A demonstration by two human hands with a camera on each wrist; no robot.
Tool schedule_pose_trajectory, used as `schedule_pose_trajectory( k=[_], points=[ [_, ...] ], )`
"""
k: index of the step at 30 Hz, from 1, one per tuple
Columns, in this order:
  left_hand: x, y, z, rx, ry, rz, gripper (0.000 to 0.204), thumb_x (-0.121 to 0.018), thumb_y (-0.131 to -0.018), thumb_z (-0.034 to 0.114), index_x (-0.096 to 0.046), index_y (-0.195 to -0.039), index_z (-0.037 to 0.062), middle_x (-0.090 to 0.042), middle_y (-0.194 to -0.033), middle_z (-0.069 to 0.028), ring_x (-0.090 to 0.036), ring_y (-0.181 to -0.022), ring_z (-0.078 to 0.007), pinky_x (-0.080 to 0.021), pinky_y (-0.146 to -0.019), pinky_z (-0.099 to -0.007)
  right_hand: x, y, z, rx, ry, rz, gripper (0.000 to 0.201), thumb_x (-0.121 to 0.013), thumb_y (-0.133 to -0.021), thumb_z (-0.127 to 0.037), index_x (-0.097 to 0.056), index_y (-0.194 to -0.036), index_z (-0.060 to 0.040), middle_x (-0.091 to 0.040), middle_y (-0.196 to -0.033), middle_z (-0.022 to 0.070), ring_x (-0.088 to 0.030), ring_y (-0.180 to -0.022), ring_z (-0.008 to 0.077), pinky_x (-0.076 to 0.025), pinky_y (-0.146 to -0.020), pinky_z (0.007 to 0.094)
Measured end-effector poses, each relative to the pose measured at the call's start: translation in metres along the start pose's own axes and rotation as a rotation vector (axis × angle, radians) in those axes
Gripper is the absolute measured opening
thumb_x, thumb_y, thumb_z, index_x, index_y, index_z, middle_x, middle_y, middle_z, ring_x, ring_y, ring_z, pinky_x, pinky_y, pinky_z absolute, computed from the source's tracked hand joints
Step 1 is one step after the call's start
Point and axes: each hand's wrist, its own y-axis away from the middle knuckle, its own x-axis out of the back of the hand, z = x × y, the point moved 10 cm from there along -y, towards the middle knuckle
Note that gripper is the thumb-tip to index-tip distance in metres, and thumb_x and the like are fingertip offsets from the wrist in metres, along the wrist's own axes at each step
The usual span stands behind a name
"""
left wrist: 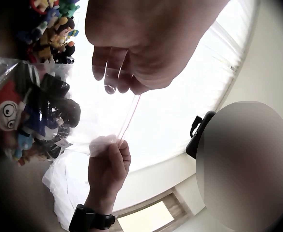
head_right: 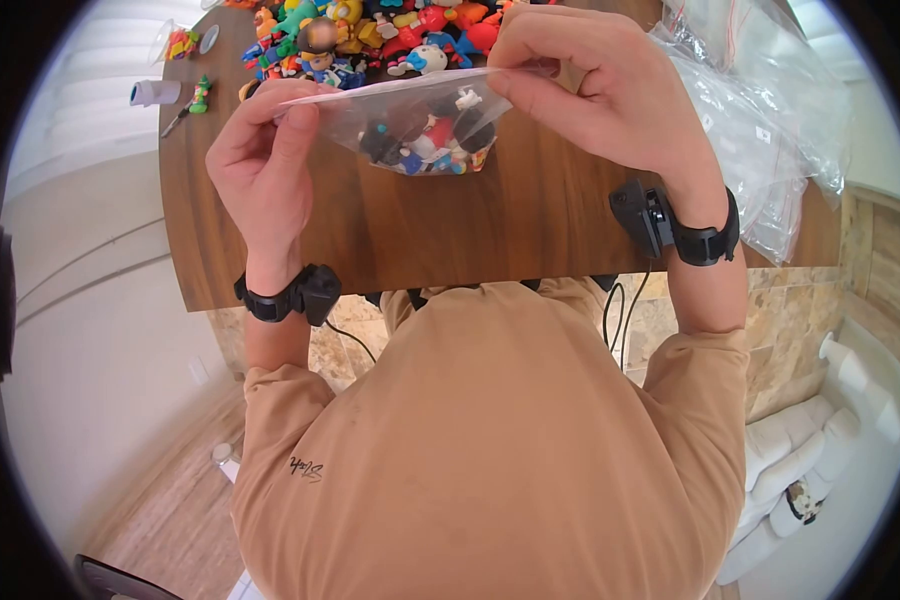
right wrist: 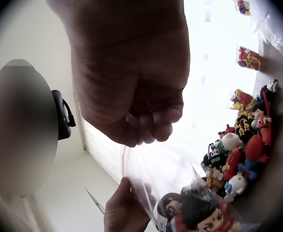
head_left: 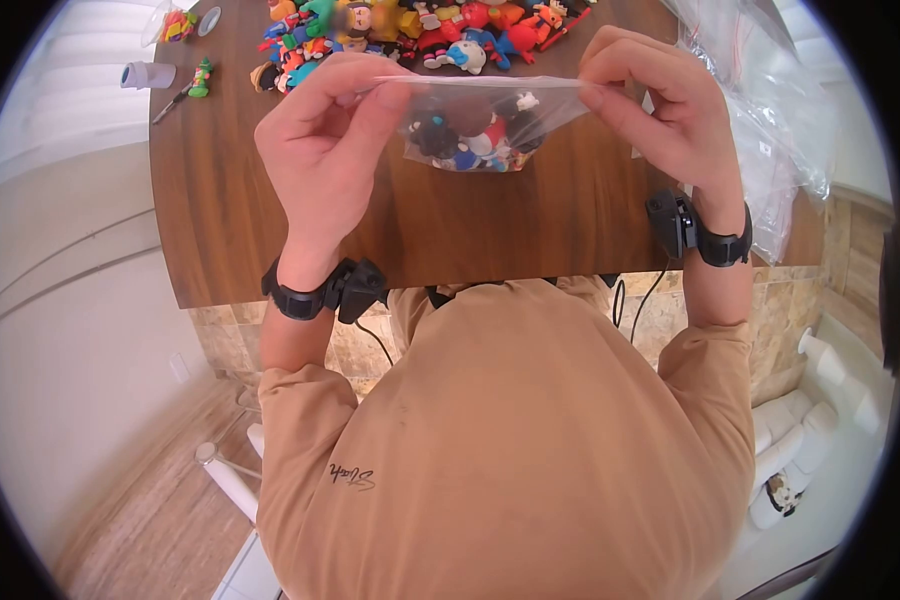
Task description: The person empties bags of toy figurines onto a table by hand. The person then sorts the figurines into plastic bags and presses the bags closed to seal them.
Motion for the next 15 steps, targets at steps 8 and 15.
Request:
schedule_pose_trajectory(
  k=[8, 15],
  points=[
    [0.003, 0.002, 0.002, -0.022, -0.008, 0.004, 0.012, -0.064, -0.091, -0.007, -0.068, -0.102, -0.0054, -0.068, -0.098, -0.009, -0.061, -0.088, -0.013, -0.049, -0.075, -0.0237, -0.008, -0.007, -0.013, 0.023, 0.022, -0.028, 0.009, -0.064, -0.08, 0.006, -0.062, -0.087, 0.0018, -0.062, -0.082, 0.0077, -0.058, -0.069, 0.0193, -0.045, -0.061, 0.0284],
    [0.009, -0.002, 0.005, -0.003, -0.058, -0.025, 0.013, -0.064, -0.09, -0.007, -0.068, -0.103, -0.0046, -0.069, -0.099, -0.0085, -0.062, -0.088, -0.0129, -0.05, -0.075, -0.0244, -0.008, -0.011, -0.015, 0.05, 0.036, 0.019, 0.008, -0.064, -0.078, 0.006, -0.06, -0.083, 0.0012, -0.061, -0.08, 0.0084, -0.058, -0.069, 0.02, -0.044, -0.061, 0.0283]
  ],
)
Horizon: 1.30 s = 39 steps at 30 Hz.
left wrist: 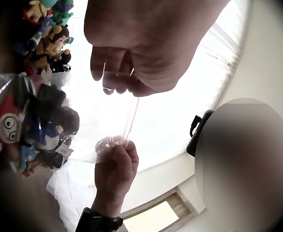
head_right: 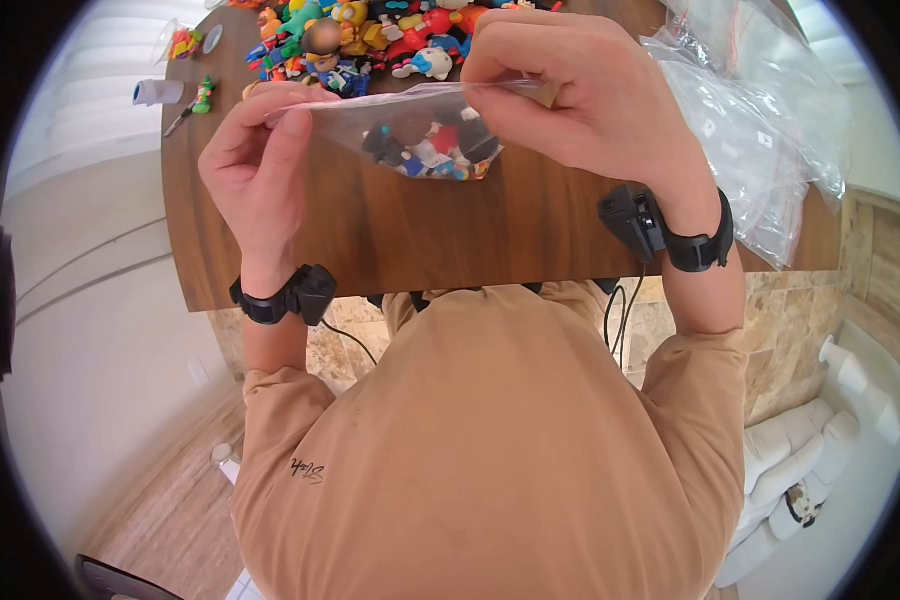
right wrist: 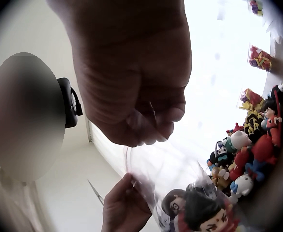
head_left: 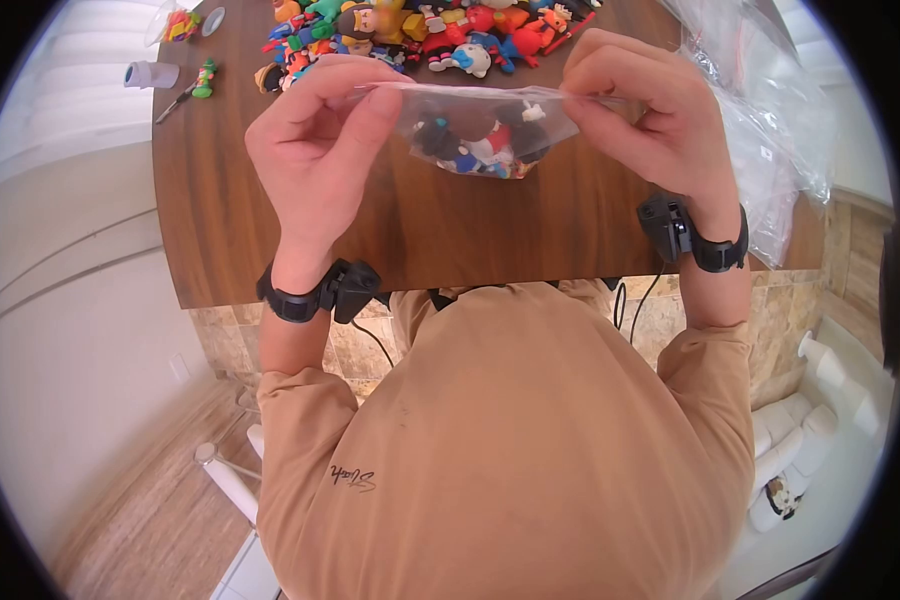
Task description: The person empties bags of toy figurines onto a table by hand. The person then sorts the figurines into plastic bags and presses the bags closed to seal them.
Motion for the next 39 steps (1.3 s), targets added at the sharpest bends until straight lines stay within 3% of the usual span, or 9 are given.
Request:
schedule_pose_trajectory(
  k=[3, 6, 8, 11, 14, 16, 26, 33, 39],
  points=[
    [0.0, -0.007, 0.005, 0.036, -0.032, -0.003, 0.015, -0.065, -0.088, -0.008, -0.068, -0.102, -0.0043, -0.069, -0.099, -0.0083, -0.062, -0.086, -0.0125, -0.05, -0.074, -0.0256, -0.001, -0.001, 0.0, -0.002, 0.002, 0.011, 0.009, -0.064, -0.077, 0.006, -0.058, -0.082, 0.0007, -0.06, -0.08, 0.0083, -0.058, -0.069, 0.0205, -0.044, -0.061, 0.0285],
    [-0.013, -0.019, 0.035, -0.108, -0.186, -0.081, 0.021, -0.069, -0.081, -0.009, -0.069, -0.101, -0.0023, -0.07, -0.096, -0.0102, -0.063, -0.081, -0.0138, -0.051, -0.071, -0.0263, -0.002, -0.002, -0.002, -0.001, 0.017, 0.015, 0.009, -0.063, -0.076, 0.006, -0.058, -0.082, 0.0003, -0.059, -0.08, 0.0082, -0.057, -0.07, 0.0212, -0.044, -0.062, 0.029],
    [-0.054, -0.024, 0.066, -0.283, -0.642, -0.305, 0.027, -0.075, -0.076, 0.0, -0.07, -0.101, -0.0026, -0.07, -0.101, -0.0123, -0.067, -0.09, -0.023, -0.053, -0.079, -0.0312, -0.004, -0.003, -0.004, 0.006, 0.029, 0.015, 0.01, -0.063, -0.076, 0.006, -0.058, -0.082, 0.0002, -0.059, -0.08, 0.0081, -0.057, -0.07, 0.0215, -0.045, -0.062, 0.0293],
    [-0.09, -0.032, 0.072, -0.381, -0.738, -0.468, 0.028, -0.079, -0.07, 0.003, -0.072, -0.097, 0.0014, -0.07, -0.096, -0.0091, -0.067, -0.083, -0.0252, -0.053, -0.071, -0.0307, -0.006, -0.005, -0.008, 0.05, 0.034, 0.01, 0.011, -0.063, -0.075, 0.007, -0.058, -0.082, 0.0001, -0.059, -0.08, 0.0085, -0.058, -0.069, 0.0228, -0.045, -0.061, 0.0303],
    [-0.097, -0.033, 0.055, -0.336, -0.832, -0.534, 0.022, -0.079, -0.07, 0.004, -0.072, -0.092, 0.004, -0.069, -0.089, -0.0066, -0.066, -0.076, -0.0252, -0.052, -0.065, -0.0315, -0.01, -0.004, -0.009, 0.08, 0.055, -0.002, 0.012, -0.063, -0.074, 0.007, -0.058, -0.082, -0.0001, -0.06, -0.08, 0.0088, -0.058, -0.068, 0.0236, -0.046, -0.059, 0.0313],
    [-0.097, -0.035, 0.054, -0.337, -0.816, -0.526, 0.02, -0.078, -0.071, 0.004, -0.072, -0.09, 0.004, -0.069, -0.086, -0.0064, -0.065, -0.073, -0.0244, -0.052, -0.064, -0.0314, -0.005, -0.004, -0.01, 0.064, 0.051, 0.075, 0.009, -0.063, -0.075, -0.001, -0.058, -0.081, -0.0052, -0.055, -0.073, 0.0068, -0.057, -0.064, 0.0269, -0.044, -0.057, 0.0372],
    [-0.095, -0.045, 0.044, -0.122, -0.619, -0.595, 0.014, -0.072, -0.072, -0.001, -0.07, -0.086, 0.0008, -0.067, -0.078, -0.0087, -0.064, -0.069, -0.0247, -0.05, -0.062, -0.0313, -0.006, -0.007, -0.021, 0.167, 0.095, 0.075, 0.01, -0.065, -0.074, -0.002, -0.056, -0.079, -0.0047, -0.054, -0.072, 0.0083, -0.057, -0.064, 0.0288, -0.044, -0.056, 0.0389],
    [-0.094, -0.037, 0.057, -0.258, -0.678, -0.472, 0.016, -0.074, -0.069, -0.002, -0.069, -0.083, 0.0035, -0.067, -0.082, -0.008, -0.066, -0.075, -0.0276, -0.053, -0.066, -0.0337, -0.006, -0.008, -0.028, 0.129, 0.156, 0.075, 0.015, -0.068, -0.07, -0.003, -0.054, -0.076, -0.0025, -0.051, -0.07, 0.0094, -0.055, -0.065, 0.0305, -0.044, -0.055, 0.0406],
    [-0.088, -0.03, 0.061, -0.259, -0.723, -0.501, 0.014, -0.075, -0.071, 0.0, -0.069, -0.082, 0.0044, -0.067, -0.081, -0.0065, -0.065, -0.076, -0.0253, -0.053, -0.065, -0.0347, -0.01, -0.008, -0.039, 0.136, 0.2, 0.063, 0.019, -0.07, -0.068, -0.002, -0.052, -0.073, -0.0042, -0.049, -0.069, 0.0079, -0.053, -0.062, 0.0279, -0.043, -0.053, 0.0388]
  ],
)
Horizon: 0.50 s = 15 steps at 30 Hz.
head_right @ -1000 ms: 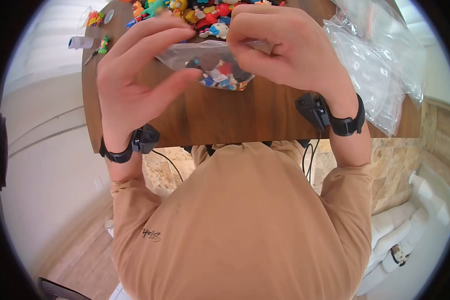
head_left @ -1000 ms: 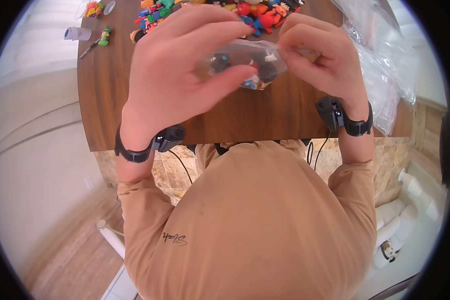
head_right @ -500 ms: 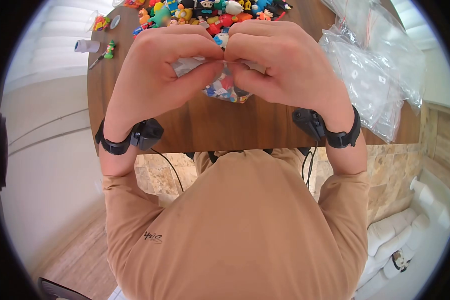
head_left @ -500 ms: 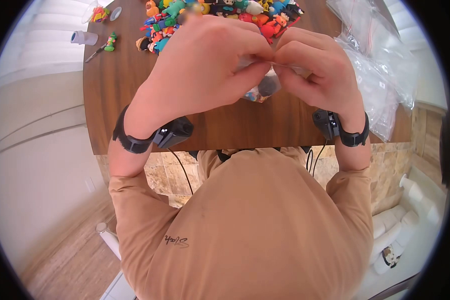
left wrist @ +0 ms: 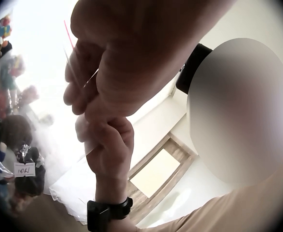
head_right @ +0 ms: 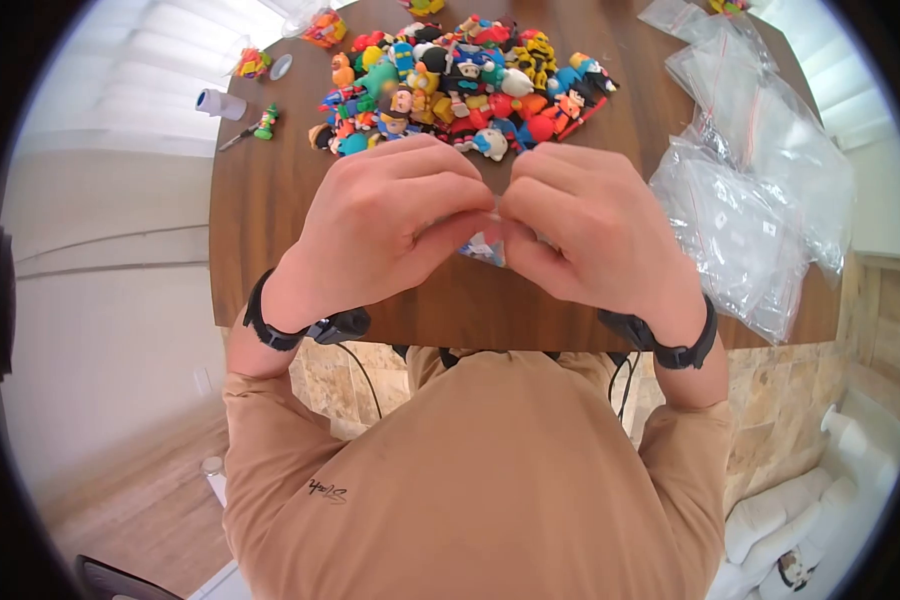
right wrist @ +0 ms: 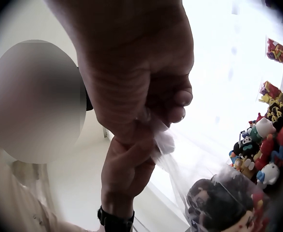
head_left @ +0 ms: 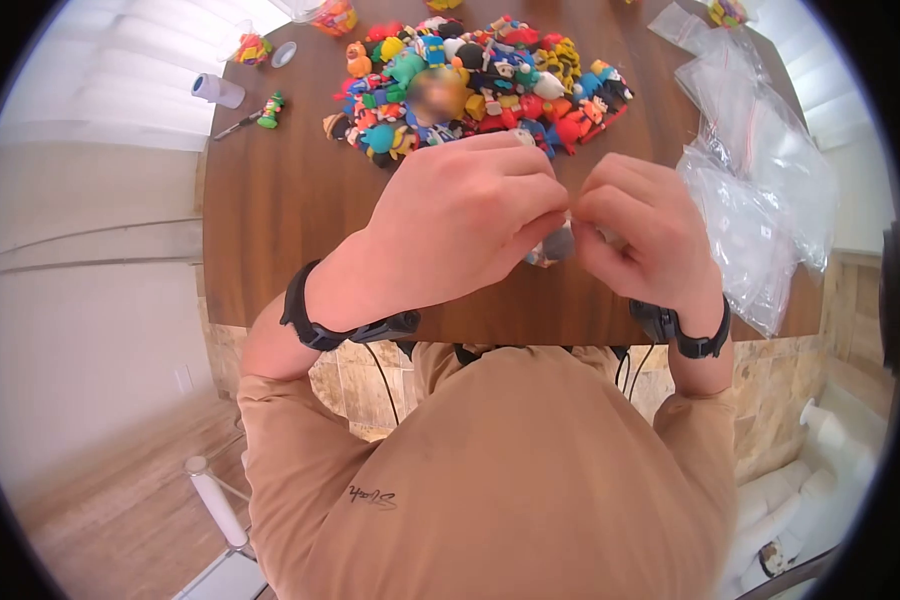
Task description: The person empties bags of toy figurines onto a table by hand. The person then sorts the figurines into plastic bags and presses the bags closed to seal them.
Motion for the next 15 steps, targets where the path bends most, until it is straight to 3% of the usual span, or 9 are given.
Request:
schedule_pose_trajectory(
  k=[5, 15],
  points=[
    [0.005, 0.008, -0.01, 0.04, 0.063, -0.039, 0.014, -0.077, -0.071, 0.003, -0.069, -0.082, 0.0047, -0.067, -0.081, -0.0058, -0.064, -0.075, -0.0247, -0.052, -0.064, -0.0339, -0.004, -0.003, -0.006, 0.026, 0.001, -0.042, 0.02, -0.071, -0.069, -0.002, -0.052, -0.073, -0.0055, -0.049, -0.07, 0.0067, -0.051, -0.061, 0.0267, -0.043, -0.052, 0.0378],
    [0.013, 0.02, 0.005, -0.01, -0.006, 0.103, 0.015, -0.077, -0.07, 0.002, -0.068, -0.081, 0.007, -0.065, -0.08, -0.004, -0.064, -0.073, -0.0221, -0.052, -0.062, -0.0323, -0.01, -0.01, -0.022, 0.069, 0.087, -0.078, 0.02, -0.073, -0.071, -0.003, -0.053, -0.077, -0.0043, -0.05, -0.074, 0.0068, -0.054, -0.067, 0.0253, -0.045, -0.057, 0.0368]
  ],
)
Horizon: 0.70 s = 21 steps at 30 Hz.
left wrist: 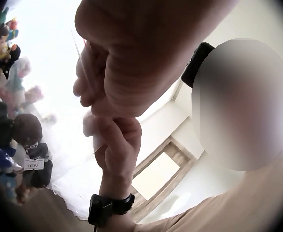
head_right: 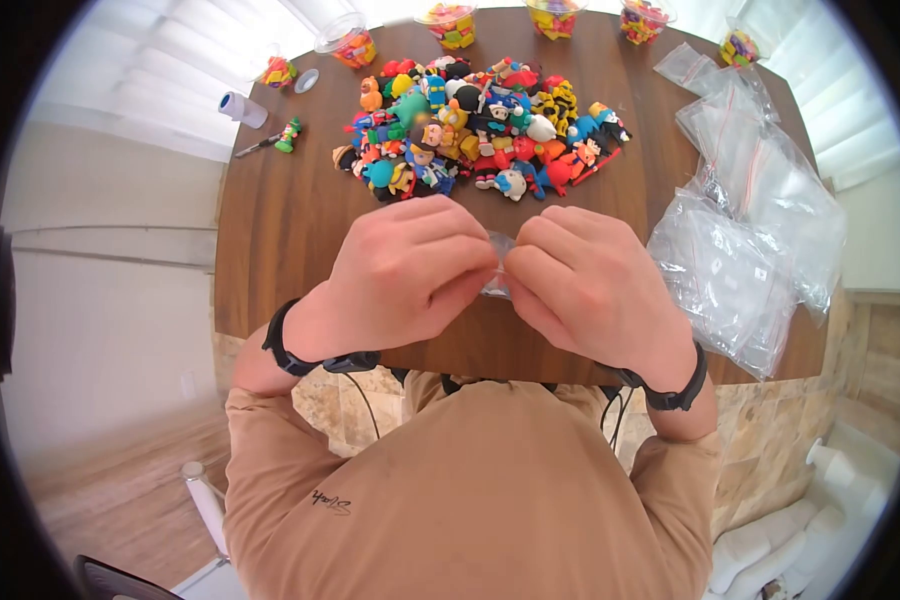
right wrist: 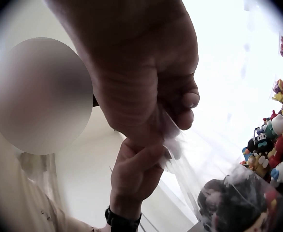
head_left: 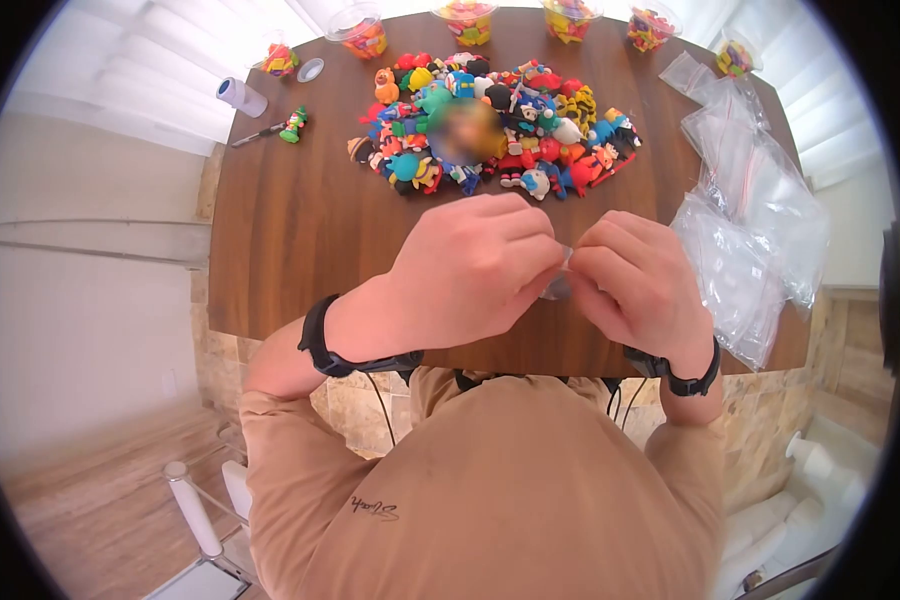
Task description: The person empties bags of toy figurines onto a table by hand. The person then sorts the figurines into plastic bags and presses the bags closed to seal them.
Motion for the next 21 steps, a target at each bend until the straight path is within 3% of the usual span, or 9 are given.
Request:
schedule_pose_trajectory(
  k=[8, 16, 21],
  points=[
    [0.015, 0.013, -0.018, 0.061, -0.029, -0.078, 0.014, -0.078, -0.072, 0.004, -0.069, -0.082, 0.0061, -0.065, -0.08, -0.0051, -0.064, -0.075, -0.0227, -0.052, -0.063, -0.0332, -0.007, -0.004, 0.003, -0.03, -0.13, -0.059, 0.017, -0.07, -0.072, -0.001, -0.054, -0.078, -0.0044, -0.053, -0.076, 0.0077, -0.056, -0.068, 0.0269, -0.047, -0.057, 0.037],
    [0.013, 0.016, -0.035, 0.159, 0.169, -0.035, 0.007, -0.073, -0.076, 0.0, -0.066, -0.079, 0.002, -0.065, -0.077, -0.0079, -0.064, -0.071, -0.0259, -0.051, -0.063, -0.032, -0.011, -0.006, 0.018, -0.165, -0.205, -0.095, 0.013, -0.07, -0.075, -0.002, -0.06, -0.084, -0.0044, -0.059, -0.077, 0.0093, -0.06, -0.066, 0.03, -0.048, -0.057, 0.0373],
    [0.008, 0.019, -0.038, 0.215, 0.274, 0.014, 0.006, -0.07, -0.074, -0.002, -0.066, -0.079, -0.0011, -0.065, -0.075, -0.0074, -0.063, -0.068, -0.0204, -0.05, -0.064, -0.0292, -0.011, -0.012, 0.012, -0.166, -0.139, -0.079, 0.012, -0.069, -0.077, -0.003, -0.062, -0.087, -0.0037, -0.06, -0.078, 0.0093, -0.062, -0.069, 0.0303, -0.049, -0.058, 0.0376]
  ],
)
